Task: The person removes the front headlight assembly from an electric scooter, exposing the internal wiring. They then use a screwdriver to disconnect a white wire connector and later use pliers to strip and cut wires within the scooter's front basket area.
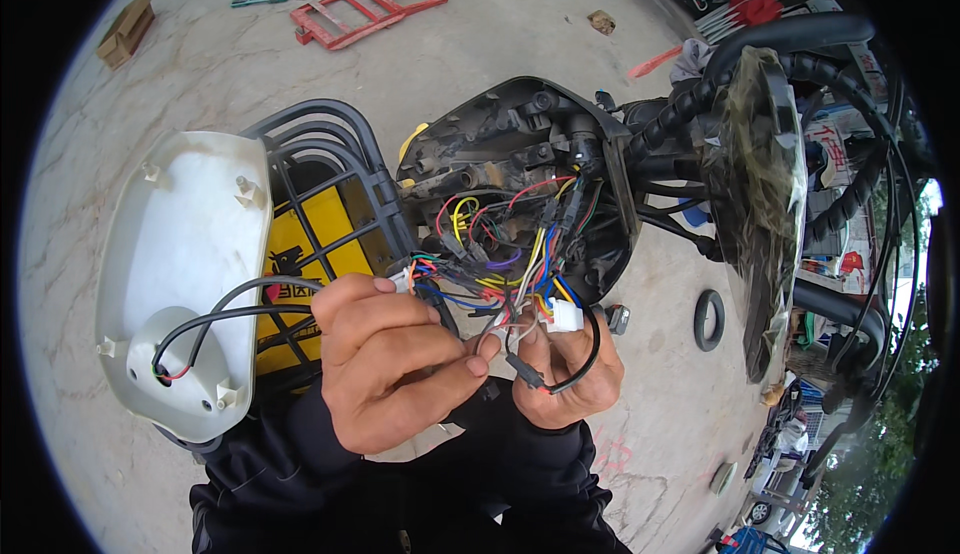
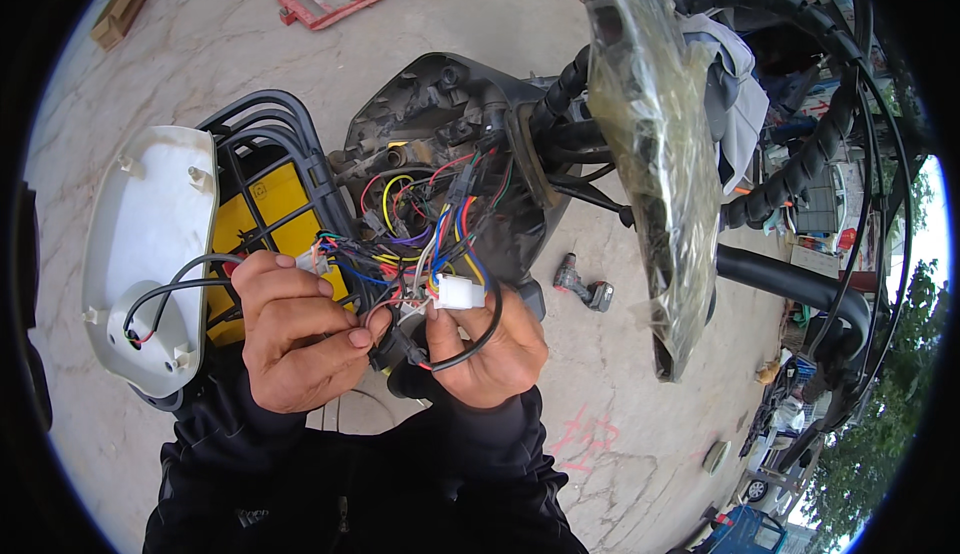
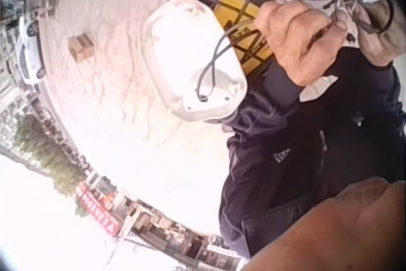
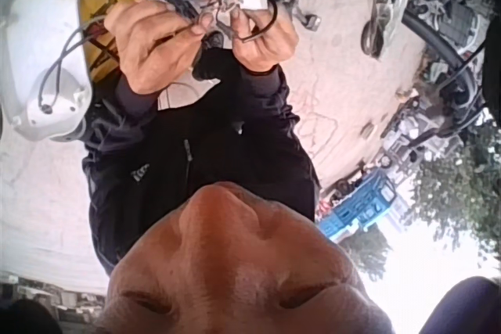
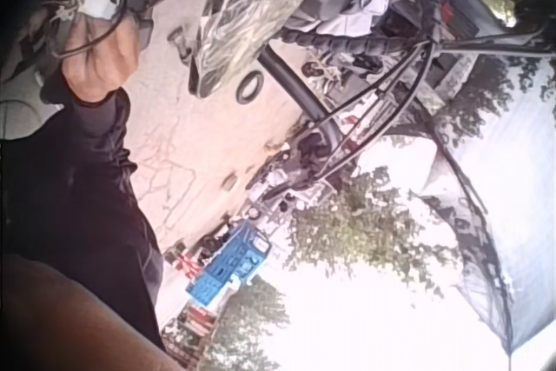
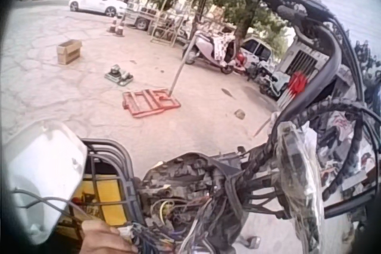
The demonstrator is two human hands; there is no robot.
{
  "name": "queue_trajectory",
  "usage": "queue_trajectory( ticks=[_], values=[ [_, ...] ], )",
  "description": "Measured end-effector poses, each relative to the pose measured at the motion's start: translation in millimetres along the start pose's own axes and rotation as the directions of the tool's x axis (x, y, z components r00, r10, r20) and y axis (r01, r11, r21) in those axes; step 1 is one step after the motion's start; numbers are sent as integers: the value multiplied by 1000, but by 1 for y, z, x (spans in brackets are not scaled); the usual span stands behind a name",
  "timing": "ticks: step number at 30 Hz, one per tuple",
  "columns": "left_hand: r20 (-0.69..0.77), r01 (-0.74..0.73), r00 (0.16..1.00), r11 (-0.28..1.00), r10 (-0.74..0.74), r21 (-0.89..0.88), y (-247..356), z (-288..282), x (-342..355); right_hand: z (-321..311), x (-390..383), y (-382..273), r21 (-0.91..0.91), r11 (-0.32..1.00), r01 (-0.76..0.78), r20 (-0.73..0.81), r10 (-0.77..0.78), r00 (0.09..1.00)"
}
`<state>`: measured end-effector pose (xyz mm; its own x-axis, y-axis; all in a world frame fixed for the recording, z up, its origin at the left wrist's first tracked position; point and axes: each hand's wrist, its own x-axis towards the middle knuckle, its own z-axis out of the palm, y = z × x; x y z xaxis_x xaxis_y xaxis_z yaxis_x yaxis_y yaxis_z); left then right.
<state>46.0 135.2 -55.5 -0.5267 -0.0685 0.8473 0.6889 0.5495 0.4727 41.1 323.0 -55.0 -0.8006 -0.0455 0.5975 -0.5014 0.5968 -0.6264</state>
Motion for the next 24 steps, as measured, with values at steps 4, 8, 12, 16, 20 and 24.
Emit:
queue_trajectory(
  ticks=[4, 8, 12, 16, 20, 24],
  values=[
    [1, 41, 999, 998, -41, -38, -1, 1, -1, 1, 0, 1, 11, 1000, 18, -20, -18, 1000],
    [62, 60, 996, 997, -57, -48, 0, -3, 1, 1, 1, 2, 8, 999, 37, -30, -37, 999],
    [-20, 51, 998, 997, -52, -57, -5, 2, 4, 1, 2, 1, -8, 999, 53, -23, -53, 998],
    [-11, 141, 990, 986, -143, -90, -3, 4, 9, 0, 2, 2, -1, 998, 55, -16, -55, 998],
    [39, 111, 993, 993, -110, -30, -2, 1, 15, -1, 2, 4, 12, 997, 74, -6, -74, 997],
    [66, 112, 992, 994, -111, -14, -4, 1, 16, 1, 1, 6, 20, 995, 98, -32, -97, 995]
  ],
)
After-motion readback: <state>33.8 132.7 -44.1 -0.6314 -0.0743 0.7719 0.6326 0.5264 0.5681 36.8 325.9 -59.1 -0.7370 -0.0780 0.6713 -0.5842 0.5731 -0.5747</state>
